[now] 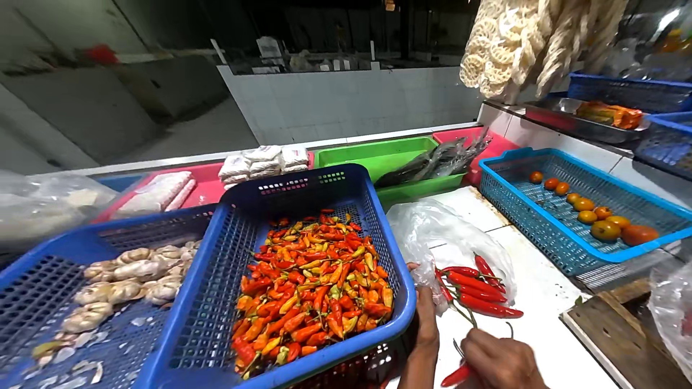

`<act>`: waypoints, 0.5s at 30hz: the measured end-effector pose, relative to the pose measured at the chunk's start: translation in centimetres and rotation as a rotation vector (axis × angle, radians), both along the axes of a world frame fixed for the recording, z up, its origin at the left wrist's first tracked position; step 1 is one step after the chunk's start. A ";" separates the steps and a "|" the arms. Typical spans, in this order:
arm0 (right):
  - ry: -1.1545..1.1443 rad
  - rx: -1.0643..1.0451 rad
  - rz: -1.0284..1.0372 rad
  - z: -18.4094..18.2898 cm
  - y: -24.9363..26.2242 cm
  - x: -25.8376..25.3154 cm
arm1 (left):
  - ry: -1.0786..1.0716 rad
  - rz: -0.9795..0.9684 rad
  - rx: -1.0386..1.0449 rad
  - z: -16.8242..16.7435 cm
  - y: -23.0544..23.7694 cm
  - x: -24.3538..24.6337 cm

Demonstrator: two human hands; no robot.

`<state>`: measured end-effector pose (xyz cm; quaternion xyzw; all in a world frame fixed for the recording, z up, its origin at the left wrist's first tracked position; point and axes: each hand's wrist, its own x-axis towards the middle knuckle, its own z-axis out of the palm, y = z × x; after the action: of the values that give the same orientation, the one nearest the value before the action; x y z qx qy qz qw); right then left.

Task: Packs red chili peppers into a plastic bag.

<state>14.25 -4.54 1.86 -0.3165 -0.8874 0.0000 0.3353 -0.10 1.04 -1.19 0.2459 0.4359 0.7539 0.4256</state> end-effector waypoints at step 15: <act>-0.057 -0.241 -0.116 3.5 14.2 -2.9 | 0.061 -0.126 0.213 -0.3 0.0 -0.9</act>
<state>11.34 9.63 5.32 -0.4053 -0.8702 0.0784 0.2691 -1.04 1.02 -1.48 0.3393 0.3498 0.7599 0.4302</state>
